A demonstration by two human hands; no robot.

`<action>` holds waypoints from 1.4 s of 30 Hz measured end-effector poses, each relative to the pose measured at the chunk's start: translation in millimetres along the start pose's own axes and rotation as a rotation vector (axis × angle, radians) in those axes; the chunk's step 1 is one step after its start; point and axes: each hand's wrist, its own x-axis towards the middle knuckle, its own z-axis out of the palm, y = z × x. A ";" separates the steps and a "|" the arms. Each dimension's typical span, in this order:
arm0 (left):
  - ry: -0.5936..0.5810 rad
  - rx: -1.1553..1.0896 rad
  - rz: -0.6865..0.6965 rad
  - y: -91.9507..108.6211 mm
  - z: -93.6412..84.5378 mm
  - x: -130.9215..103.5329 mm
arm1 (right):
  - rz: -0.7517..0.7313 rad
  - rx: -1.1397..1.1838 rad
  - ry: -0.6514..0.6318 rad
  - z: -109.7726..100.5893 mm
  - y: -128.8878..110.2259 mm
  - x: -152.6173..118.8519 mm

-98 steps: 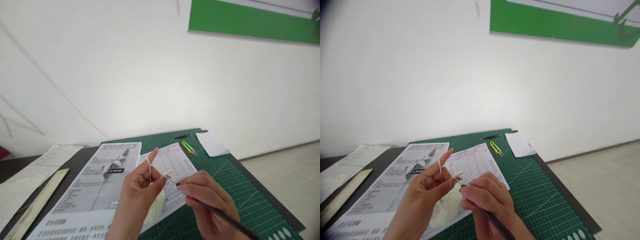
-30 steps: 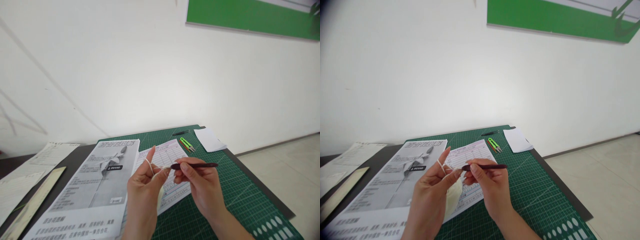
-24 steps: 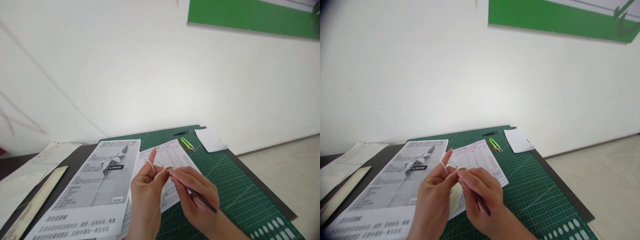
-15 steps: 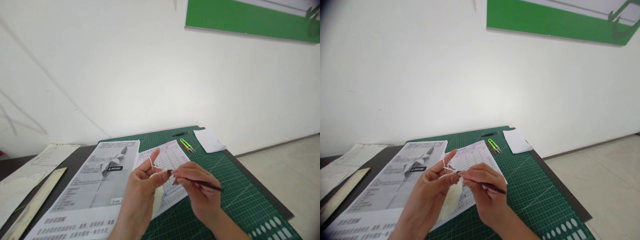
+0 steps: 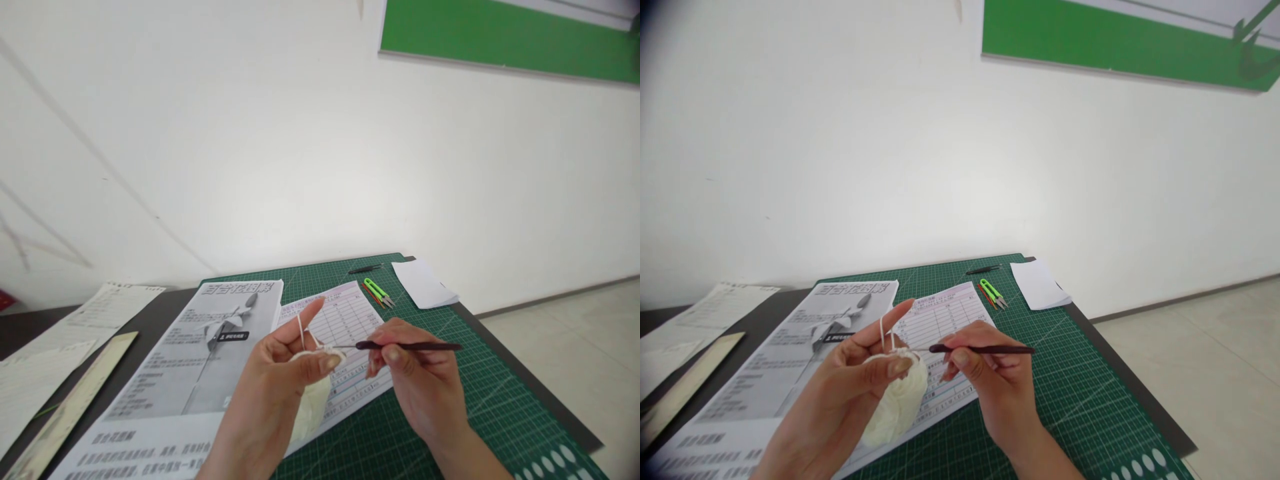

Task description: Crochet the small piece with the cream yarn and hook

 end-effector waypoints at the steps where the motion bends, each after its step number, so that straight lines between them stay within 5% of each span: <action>1: -0.006 0.001 0.000 0.2 -0.3 -0.2 | 0.008 0.014 -0.004 -0.8 -0.2 0.3; 15: -0.155 0.022 -0.048 10.6 4.1 -5.4 | 0.005 0.099 0.001 -1.5 -5.9 5.0; 31: -0.143 0.083 -0.160 11.9 -3.4 -2.8 | 0.037 0.107 -0.086 -10.7 -9.3 7.9; 37: -0.161 0.228 -0.081 10.7 -4.1 -4.7 | 0.289 0.245 0.032 -8.1 -8.6 10.5; 42: -0.192 0.416 0.135 8.7 -4.8 -3.0 | 0.549 0.379 0.146 -4.3 -5.4 14.6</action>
